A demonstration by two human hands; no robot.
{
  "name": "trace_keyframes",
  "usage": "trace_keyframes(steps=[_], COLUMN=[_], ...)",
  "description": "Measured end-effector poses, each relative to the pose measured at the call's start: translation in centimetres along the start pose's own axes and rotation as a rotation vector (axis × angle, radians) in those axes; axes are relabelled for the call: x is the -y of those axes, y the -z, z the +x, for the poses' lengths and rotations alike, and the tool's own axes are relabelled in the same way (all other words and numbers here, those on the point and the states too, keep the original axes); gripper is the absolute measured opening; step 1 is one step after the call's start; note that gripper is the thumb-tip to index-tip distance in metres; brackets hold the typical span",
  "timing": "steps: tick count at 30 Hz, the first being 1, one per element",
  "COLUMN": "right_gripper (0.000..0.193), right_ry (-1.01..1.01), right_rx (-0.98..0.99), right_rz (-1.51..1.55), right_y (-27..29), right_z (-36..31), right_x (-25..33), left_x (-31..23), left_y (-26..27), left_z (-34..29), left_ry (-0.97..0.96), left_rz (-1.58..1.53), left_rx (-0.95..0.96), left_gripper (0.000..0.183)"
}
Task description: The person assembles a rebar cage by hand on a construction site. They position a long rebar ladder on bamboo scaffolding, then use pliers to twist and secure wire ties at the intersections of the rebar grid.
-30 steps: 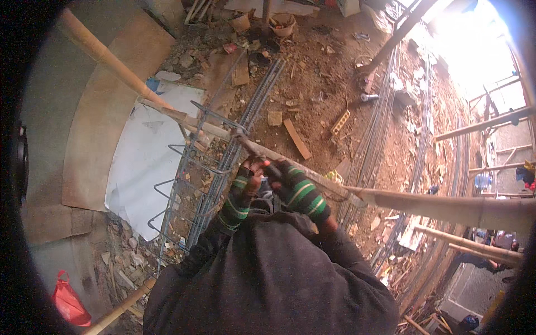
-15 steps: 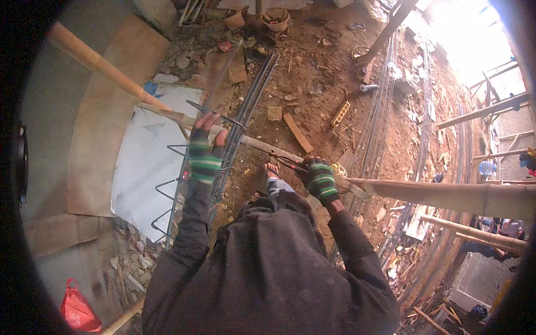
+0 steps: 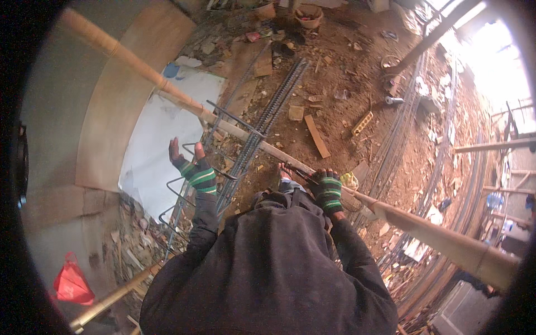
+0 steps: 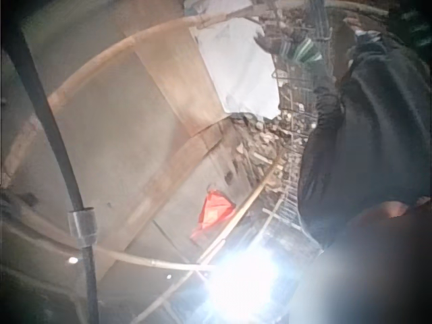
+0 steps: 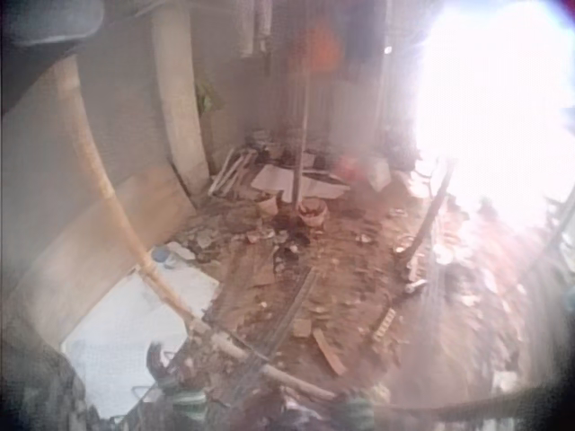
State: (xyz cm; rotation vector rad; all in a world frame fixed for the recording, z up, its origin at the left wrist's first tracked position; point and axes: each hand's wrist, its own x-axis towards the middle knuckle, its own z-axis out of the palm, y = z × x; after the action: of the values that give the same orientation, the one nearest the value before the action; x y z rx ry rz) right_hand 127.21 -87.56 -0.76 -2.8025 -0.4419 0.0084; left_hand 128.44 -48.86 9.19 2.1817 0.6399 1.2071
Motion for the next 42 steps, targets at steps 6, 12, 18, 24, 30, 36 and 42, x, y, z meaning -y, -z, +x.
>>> trace_keyframes(steps=[6,12,18,24,30,36,42], right_gripper=[0.018,0.014,0.019,0.020,0.023,0.023,0.023], right_ry=[0.106,0.265,0.233,0.269,0.377,0.506,0.475], right_rx=[0.004,-0.007,-0.057,-0.111,-0.159,-0.151,-0.047], right_rz=[-0.084,0.163,0.341,0.480,0.468,0.495,0.688], right_y=[-1.5,1.7,5.6,5.9,5.3,5.2,4.5], right_z=[0.4,0.9,1.5,4.1,6.4,8.7,9.2], right_x=[-0.7,-1.1,0.5,2.9,4.2,3.8,3.5], left_x=[5.2,3.8,4.3,7.3,4.5,1.2,0.6], left_y=[-4.1,-6.3,-7.3,-2.2,2.5,0.1,-3.4], left_z=[-4.7,-5.0,-5.9,-11.2,-16.1,-18.1,-17.8], left_ry=[1.137,1.084,1.088,1.019,0.862,0.226,0.321], left_rz=[-0.671,-1.132,-1.003,-1.163,-0.654,-0.364,-0.306], left_rx=[-0.067,0.079,0.108,-0.005,0.667,0.748,1.025], left_gripper=[0.053,0.037,0.030,0.048,0.040,0.037,0.035])
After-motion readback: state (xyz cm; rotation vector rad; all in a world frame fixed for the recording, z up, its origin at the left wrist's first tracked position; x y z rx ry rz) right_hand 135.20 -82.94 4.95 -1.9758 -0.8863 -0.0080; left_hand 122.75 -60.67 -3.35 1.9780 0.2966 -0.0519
